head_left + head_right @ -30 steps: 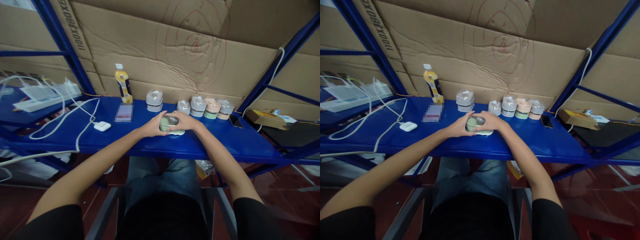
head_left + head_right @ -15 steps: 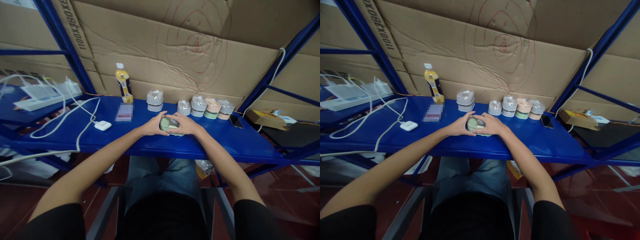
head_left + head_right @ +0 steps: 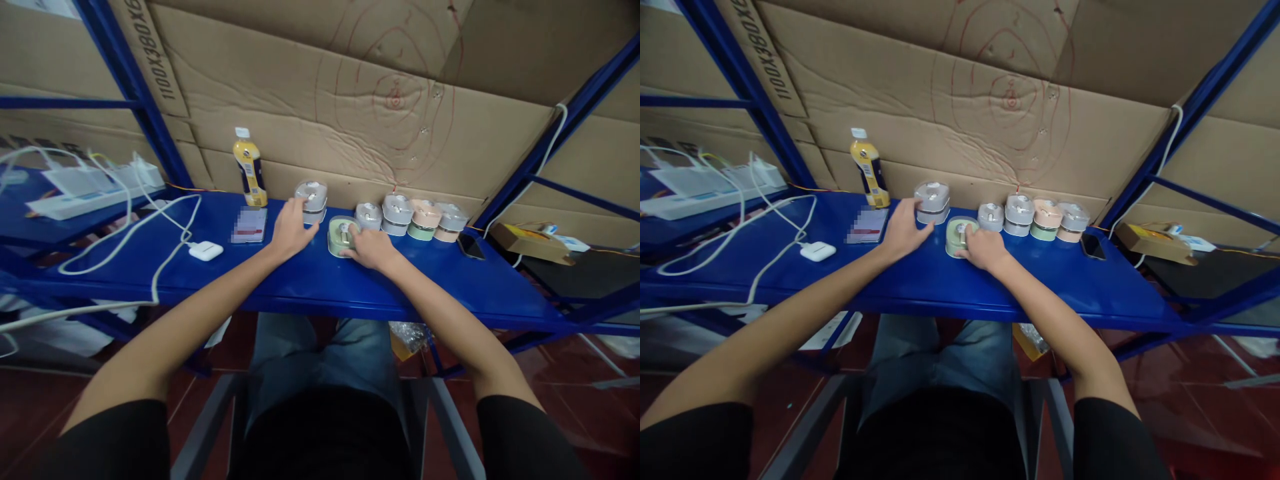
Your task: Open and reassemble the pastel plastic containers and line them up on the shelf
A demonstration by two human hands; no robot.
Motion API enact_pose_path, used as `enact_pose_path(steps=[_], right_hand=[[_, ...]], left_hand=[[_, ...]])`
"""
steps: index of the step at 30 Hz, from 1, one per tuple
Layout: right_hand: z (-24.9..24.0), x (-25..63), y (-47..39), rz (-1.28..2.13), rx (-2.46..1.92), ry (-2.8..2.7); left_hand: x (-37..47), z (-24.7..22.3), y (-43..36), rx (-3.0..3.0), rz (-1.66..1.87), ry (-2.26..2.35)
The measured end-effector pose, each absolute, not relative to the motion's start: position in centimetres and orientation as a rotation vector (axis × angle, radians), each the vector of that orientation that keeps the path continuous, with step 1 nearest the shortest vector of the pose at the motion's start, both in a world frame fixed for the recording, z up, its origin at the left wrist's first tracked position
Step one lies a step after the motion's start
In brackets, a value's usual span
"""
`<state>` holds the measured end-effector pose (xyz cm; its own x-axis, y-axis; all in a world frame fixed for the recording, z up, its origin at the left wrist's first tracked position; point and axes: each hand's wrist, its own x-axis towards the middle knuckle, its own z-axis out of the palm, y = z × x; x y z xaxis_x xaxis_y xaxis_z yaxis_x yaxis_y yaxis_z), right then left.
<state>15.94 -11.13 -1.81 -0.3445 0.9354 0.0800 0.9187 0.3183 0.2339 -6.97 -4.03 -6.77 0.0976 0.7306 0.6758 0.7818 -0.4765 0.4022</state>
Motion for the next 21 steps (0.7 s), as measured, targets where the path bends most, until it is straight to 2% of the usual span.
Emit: enact_pose_path(steps=[5,10,14,17,21], right_hand=[[-1.7,13.3,-6.1,0.366,1.890,2.466],[-2.7,12.8,-6.3,0.398,2.043,2.546],[-4.0,13.1,-8.3,0.208,1.981,2.706],[-4.2,14.2,-8.1,0.058,2.135,2.780],[-3.5,17.2,-6.8,0.025,2.266,3.140]], left_hand=[[-4.9,-2.9,-0.5,-1.906,-1.293,-2.114],[-3.0,-2.6,3.3,-1.829,-1.331,-2.381],[-3.0,-3.7,4.4,-1.903,-1.577,-2.222],[-3.9,-3.8,3.2,-1.969,-1.716,-1.952],[-5.5,-3.5,-1.0,-2.351,-1.574,-1.573]])
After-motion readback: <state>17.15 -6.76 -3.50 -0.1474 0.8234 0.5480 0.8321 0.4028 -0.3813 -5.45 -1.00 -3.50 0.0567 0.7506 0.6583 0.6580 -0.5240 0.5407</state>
